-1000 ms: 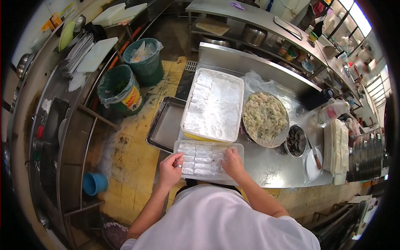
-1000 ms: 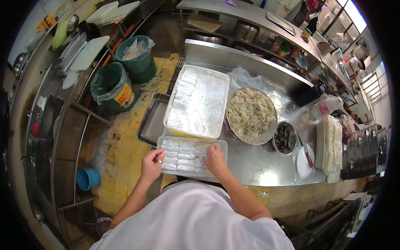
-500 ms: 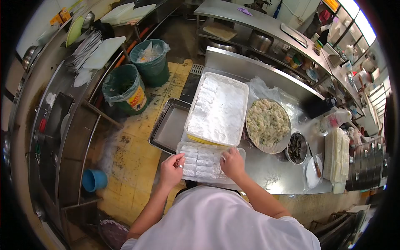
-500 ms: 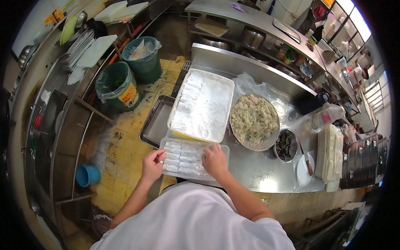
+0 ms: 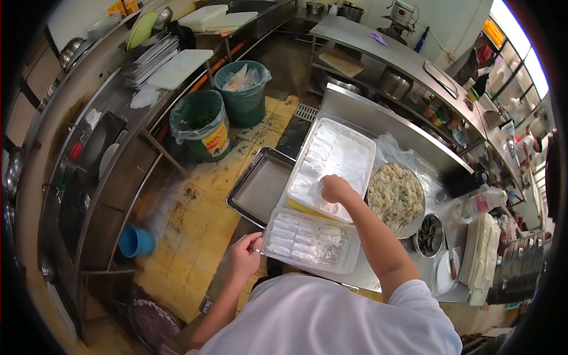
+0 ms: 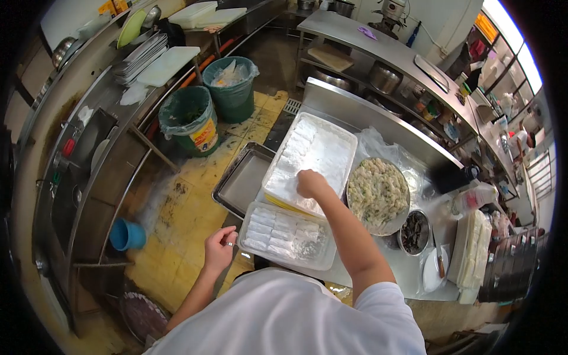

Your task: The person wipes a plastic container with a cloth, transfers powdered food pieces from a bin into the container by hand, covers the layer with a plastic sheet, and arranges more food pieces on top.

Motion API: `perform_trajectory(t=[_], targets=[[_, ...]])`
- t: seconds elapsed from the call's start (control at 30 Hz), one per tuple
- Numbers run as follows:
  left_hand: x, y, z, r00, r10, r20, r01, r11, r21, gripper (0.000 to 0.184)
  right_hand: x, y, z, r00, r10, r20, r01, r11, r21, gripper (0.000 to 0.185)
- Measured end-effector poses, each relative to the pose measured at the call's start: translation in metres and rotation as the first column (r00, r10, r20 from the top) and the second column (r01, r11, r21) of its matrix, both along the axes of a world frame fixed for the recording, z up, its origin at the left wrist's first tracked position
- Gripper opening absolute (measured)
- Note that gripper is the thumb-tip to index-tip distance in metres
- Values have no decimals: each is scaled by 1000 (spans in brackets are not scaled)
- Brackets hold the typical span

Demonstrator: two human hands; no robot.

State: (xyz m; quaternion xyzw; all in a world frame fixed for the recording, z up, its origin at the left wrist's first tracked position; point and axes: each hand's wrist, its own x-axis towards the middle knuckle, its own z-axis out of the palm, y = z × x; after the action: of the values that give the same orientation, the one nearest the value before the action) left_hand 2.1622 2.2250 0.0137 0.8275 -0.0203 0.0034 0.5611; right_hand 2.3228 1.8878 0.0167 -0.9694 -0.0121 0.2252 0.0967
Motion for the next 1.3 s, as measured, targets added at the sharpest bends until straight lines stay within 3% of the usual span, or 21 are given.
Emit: perform_trajectory(t=[0.07, 0.17, 0.27, 0.37, 0.47, 0.63, 0.73, 0.83, 0.93, 1.07, 1.13, 1.23, 1.3], targets=[[-5, 5, -4, 999, 27, -21, -27, 1000, 1, 20, -7, 5, 18, 993, -104, 50, 98, 989, 107, 35], [-6, 8, -3, 999, 31, -29, -31, 999, -9, 20, -15, 21, -1, 989, -1, 149, -4, 999, 35, 40], [-1, 5, 2, 1000, 15, -12, -16, 1000, -6, 19, -15, 15, -15, 972, -121, 203, 103, 990, 99, 37], [6, 0, 4, 1000, -7, 2, 7, 1000, -13, 18, -29, -12, 1, 871, -413, 266, 250, 839, 483, 33], [8, -3, 4, 1000, -19, 22, 20, 999, -25, 18, -40, -41, 18, 942, -317, 108, 269, 908, 322, 30], [8, -13, 8, 997, -70, 45, 72, 996, -43, 18, -41, -31, 4, 999, -32, 5, 32, 995, -97, 40], [7, -18, 10, 994, -88, 71, 91, 995, -35, 19, -37, -24, 10, 1000, -8, -19, 6, 994, -112, 32], [4, -20, 12, 995, -90, 46, 92, 995, -36, 19, -48, -30, 6, 893, -244, 379, 125, 942, 312, 29], [2, -20, 5, 994, -102, 32, 103, 994, -31, 19, -66, -32, 9, 964, -161, 212, 153, 987, 55, 30], [5, -23, -1, 988, -152, 7, 152, 988, 20, 19, -96, -41, 25, 881, -350, 318, 264, 922, 283, 30], [9, -26, 0, 983, -179, -30, 180, 983, 28, 18, -126, -29, 67, 796, -501, 339, 329, 829, 453, 30], [15, -35, 4, 976, -219, -22, 219, 976, 7, 17, -172, -22, 63, 883, -452, 130, 329, 791, 515, 34], [18, -43, 4, 974, -227, -3, 227, 974, 7, 19, -198, -2, 45, 865, -501, -37, 432, 704, 564, 35]])
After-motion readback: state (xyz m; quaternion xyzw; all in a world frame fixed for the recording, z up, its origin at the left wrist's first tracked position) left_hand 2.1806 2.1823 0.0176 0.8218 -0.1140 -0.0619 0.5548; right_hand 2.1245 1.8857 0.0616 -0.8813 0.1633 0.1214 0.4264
